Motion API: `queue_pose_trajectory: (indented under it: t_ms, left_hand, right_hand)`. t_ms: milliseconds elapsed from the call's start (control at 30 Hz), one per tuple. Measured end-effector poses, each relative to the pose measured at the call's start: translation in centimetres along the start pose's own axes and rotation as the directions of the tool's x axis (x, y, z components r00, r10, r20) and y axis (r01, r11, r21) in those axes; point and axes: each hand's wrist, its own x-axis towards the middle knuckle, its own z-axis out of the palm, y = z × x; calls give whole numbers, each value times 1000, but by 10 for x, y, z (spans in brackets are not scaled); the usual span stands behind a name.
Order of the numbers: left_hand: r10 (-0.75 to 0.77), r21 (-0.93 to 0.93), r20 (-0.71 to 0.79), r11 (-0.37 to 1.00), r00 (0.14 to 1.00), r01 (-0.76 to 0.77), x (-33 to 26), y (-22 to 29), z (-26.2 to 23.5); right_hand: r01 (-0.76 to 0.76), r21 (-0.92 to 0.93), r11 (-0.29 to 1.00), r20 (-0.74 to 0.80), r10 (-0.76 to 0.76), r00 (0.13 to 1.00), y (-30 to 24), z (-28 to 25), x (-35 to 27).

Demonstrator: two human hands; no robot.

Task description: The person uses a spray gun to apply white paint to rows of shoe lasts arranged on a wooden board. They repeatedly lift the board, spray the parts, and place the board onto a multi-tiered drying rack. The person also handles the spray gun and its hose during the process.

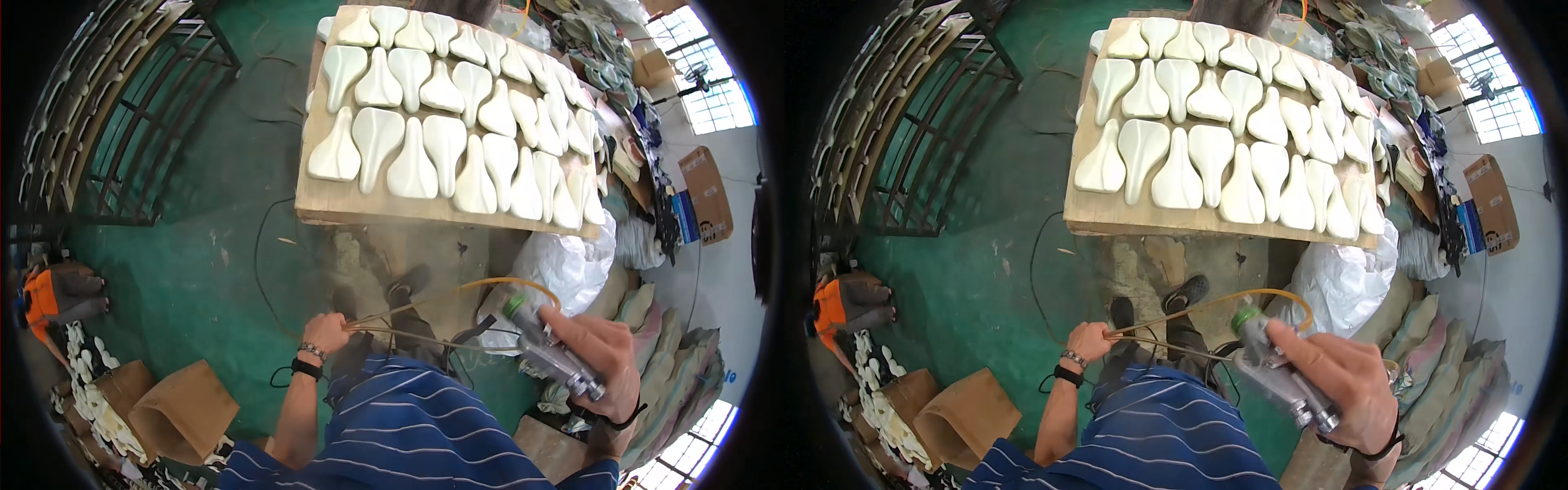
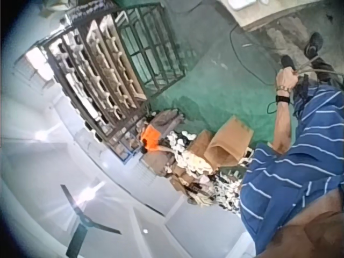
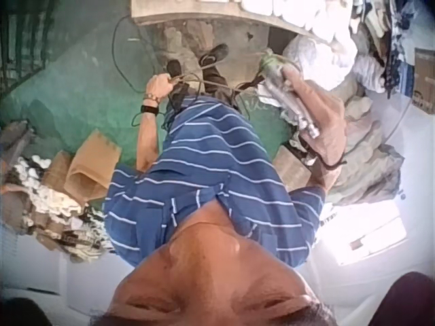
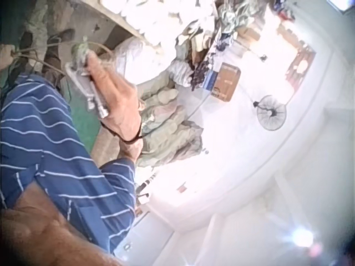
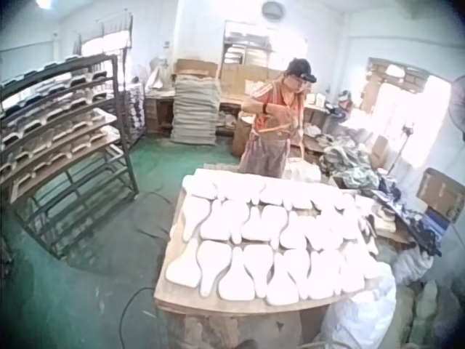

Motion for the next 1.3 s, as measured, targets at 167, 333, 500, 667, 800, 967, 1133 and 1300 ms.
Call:
queue_pose_trajectory:
  t_ms: [167,333,500,667,800,967,1133,1300]
  left_hand:
    - [45,-13,-12,999,999,-45,-3,0,-4]
    - [54,-6,1,999,999,-54,-3,-16,4]
    - [79,25,-18,997,997,-78,-10,-19,3]
    - [137,15,-7,990,991,-137,-11,-27,14]
    - [128,35,-15,991,992,-127,-12,-6,16]
    - [44,-31,-11,999,999,-45,-5,34,47]
    - [-43,-102,-56,994,998,37,-17,91,68]
    - [-102,-152,-43,984,994,94,-25,135,112]
  right_hand:
    - [-17,-64,998,-135,8,991,-6,9,6]
    - [51,-39,998,-67,-53,996,-14,8,-1]
    - [-101,-62,993,-268,81,960,-17,26,-31]
    - [-79,1,997,-86,79,993,-34,23,-56]
    - [-7,17,1000,-86,8,996,-17,11,-56]
    - [-134,-66,989,-272,112,956,34,-11,-51]
    - [42,18,999,-25,-41,999,80,-45,-65]
    - [44,-40,998,-182,-51,982,128,-56,-68]
